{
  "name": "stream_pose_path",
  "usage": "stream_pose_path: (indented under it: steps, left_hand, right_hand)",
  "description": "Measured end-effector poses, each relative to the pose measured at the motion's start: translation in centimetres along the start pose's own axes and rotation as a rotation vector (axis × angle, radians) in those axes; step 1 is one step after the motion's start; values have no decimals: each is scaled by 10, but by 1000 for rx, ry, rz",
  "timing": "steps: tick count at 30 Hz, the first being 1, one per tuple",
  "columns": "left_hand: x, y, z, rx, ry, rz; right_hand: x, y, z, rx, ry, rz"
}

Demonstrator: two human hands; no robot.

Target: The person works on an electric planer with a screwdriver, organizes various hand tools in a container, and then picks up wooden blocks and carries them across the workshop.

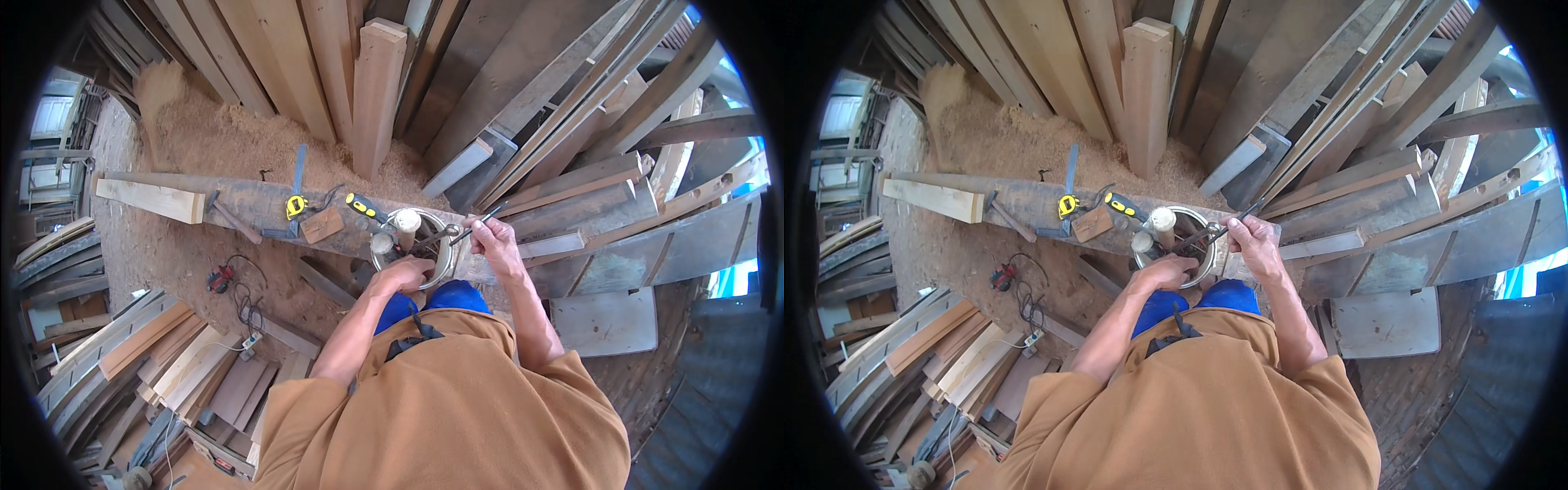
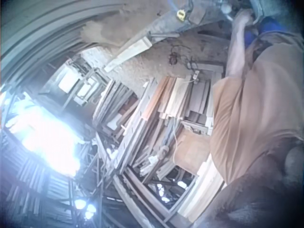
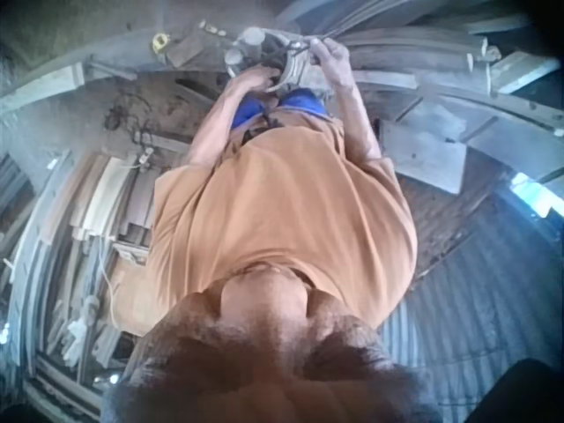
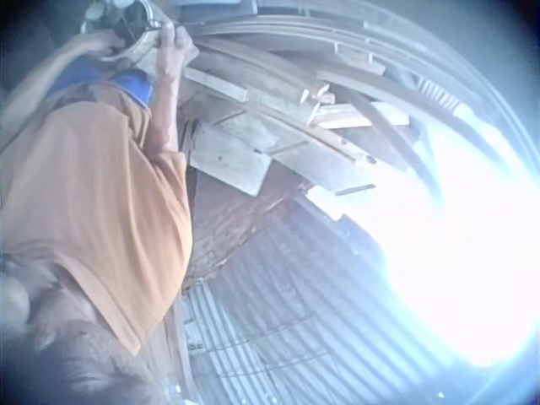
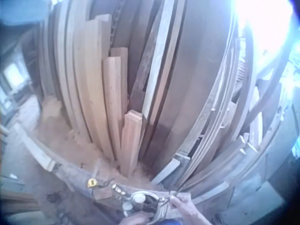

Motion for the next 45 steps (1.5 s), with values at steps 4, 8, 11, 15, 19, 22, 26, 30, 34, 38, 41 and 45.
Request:
stream_pose_path:
  steps: [4,8,11,15,19,22,26,30,34,38,41,45]
  left_hand:
    - [5,3,3,-48,185,-36]
    - [-6,-9,20,-248,292,82]
    - [-7,-13,36,-441,272,191]
    - [-1,-5,52,-681,344,207]
    - [18,-10,93,-859,102,429]
    - [60,-24,112,-1090,-58,526]
    - [94,-43,91,-1214,287,553]
    - [65,-75,54,-804,366,773]
    - [20,-99,26,-597,507,408]
    - [11,-104,22,-627,258,150]
    - [10,-111,31,-595,180,166]
    - [47,-102,40,-735,193,265]
  right_hand:
    - [-1,3,-5,-8,-19,22]
    - [1,-7,-9,-61,-51,23]
    - [9,-11,-6,-114,-88,145]
    - [4,-16,-13,-162,-132,396]
    - [2,-18,-17,-200,-178,437]
    - [5,-14,-18,-243,-197,623]
    - [-16,12,-30,51,-16,853]
    - [10,41,-24,85,-49,827]
    - [5,64,-30,141,-196,755]
    - [13,70,-42,111,-246,799]
    - [19,65,-43,44,-224,795]
    - [15,65,-46,76,-257,708]
Point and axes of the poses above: each hand's wrist, its own z-axis away from the middle knuckle, its own y-axis out of the palm, x = y × z, the point moved 5 cm from there along -z, towards the middle knuckle, and after that the axes turned 5 degrees about z, right-handed, at the moved point
